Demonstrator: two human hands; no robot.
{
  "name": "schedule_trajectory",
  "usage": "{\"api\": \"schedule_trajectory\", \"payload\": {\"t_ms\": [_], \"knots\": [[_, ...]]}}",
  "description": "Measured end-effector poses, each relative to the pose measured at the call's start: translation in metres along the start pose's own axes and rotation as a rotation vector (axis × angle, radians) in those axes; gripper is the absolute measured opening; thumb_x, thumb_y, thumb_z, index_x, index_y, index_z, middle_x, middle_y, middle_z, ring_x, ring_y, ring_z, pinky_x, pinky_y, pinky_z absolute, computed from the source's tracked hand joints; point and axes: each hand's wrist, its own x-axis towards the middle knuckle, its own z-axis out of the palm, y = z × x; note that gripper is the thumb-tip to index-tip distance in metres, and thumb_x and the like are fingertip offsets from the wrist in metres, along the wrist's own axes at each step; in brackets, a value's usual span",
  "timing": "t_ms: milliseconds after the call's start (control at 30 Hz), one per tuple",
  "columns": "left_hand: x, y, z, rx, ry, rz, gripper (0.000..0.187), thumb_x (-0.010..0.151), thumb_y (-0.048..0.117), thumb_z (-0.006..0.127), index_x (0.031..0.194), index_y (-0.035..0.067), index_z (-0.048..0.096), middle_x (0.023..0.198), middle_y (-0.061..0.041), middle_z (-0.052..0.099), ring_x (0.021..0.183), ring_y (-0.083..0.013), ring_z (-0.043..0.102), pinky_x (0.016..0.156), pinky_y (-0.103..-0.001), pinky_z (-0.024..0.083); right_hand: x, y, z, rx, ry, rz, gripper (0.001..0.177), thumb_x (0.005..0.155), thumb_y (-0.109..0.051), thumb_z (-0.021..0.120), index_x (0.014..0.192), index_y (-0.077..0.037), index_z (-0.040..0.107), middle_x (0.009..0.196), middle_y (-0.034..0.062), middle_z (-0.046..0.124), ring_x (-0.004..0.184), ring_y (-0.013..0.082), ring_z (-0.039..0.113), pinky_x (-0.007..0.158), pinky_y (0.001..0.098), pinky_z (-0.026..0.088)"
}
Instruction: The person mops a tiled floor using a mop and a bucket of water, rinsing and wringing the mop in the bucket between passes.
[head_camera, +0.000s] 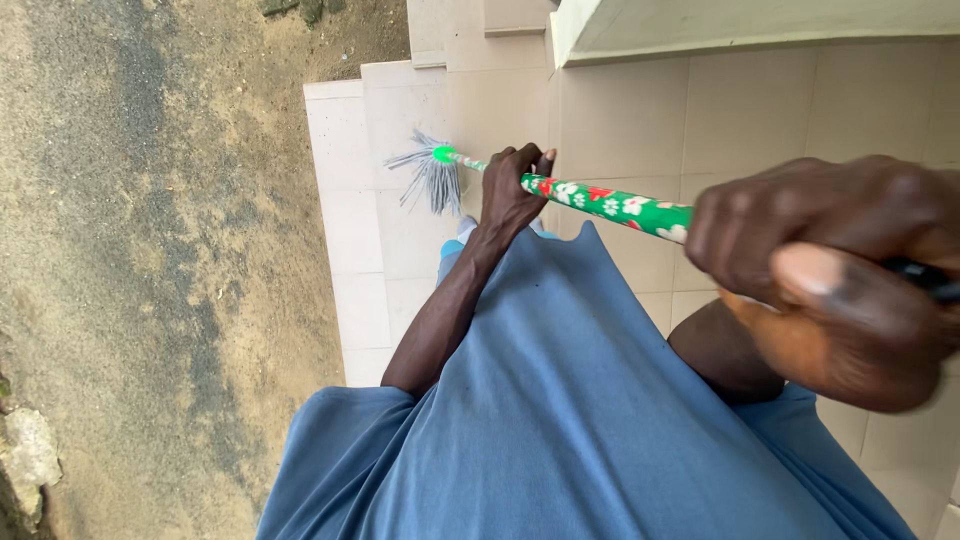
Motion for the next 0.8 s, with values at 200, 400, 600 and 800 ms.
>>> {"api": "schedule_trajectory", "payload": {"t_ms": [200,400,600,800], "knots": [[0.03,-0.004,0.019,-0.039,-0.117,0.022,0.042,0.098,0.036,0.066,0.072,0.003,0.064,0.063,-0.017,0.061,0.064,-0.0373,0.059,0.061,-0.051,0.044,0.015,0.026,-0.006,-0.128,0.099,-0.112,0.021,0.086,0.0,0.045,0.07,-0.006,0.034,0.051,0.006,0.039,0.039,0.0115,0.033,0.039,0.0313,0.033],[0.064,-0.06,0.066,-0.096,-0.147,0.058,0.048,0.098,0.039,0.069,0.069,0.001,0.064,0.064,-0.021,0.061,0.06,-0.0402,0.055,0.06,-0.051,0.042,0.025,0.084,0.003,-0.168,0.303,-0.191,0.028,0.091,0.006,0.049,0.071,-0.007,0.033,0.05,0.0062,0.03,0.035,0.0127,0.028,0.038,0.031,0.03],[0.074,-0.12,0.093,-0.152,-0.285,-0.046,0.042,0.093,0.04,0.071,0.072,0.004,0.069,0.062,-0.019,0.063,0.056,-0.0352,0.06,0.055,-0.048,0.044,0.034,0.148,0.008,-0.248,0.296,-0.021,0.034,0.095,0.0,0.054,0.069,-0.006,0.032,0.052,0.0051,0.037,0.044,0.0097,0.033,0.044,0.0267,0.028],[0.063,-0.14,0.088,-0.209,-0.288,-0.082,0.042,0.095,0.035,0.072,0.072,0.001,0.066,0.061,-0.021,0.06,0.054,-0.0364,0.054,0.056,-0.047,0.043,0.033,0.175,0.003,-0.252,0.161,-0.055,0.035,0.084,-0.001,0.065,0.064,-0.003,0.037,0.052,0.0027,0.029,0.044,0.0125,0.032,0.048,0.0294,0.028]]}}
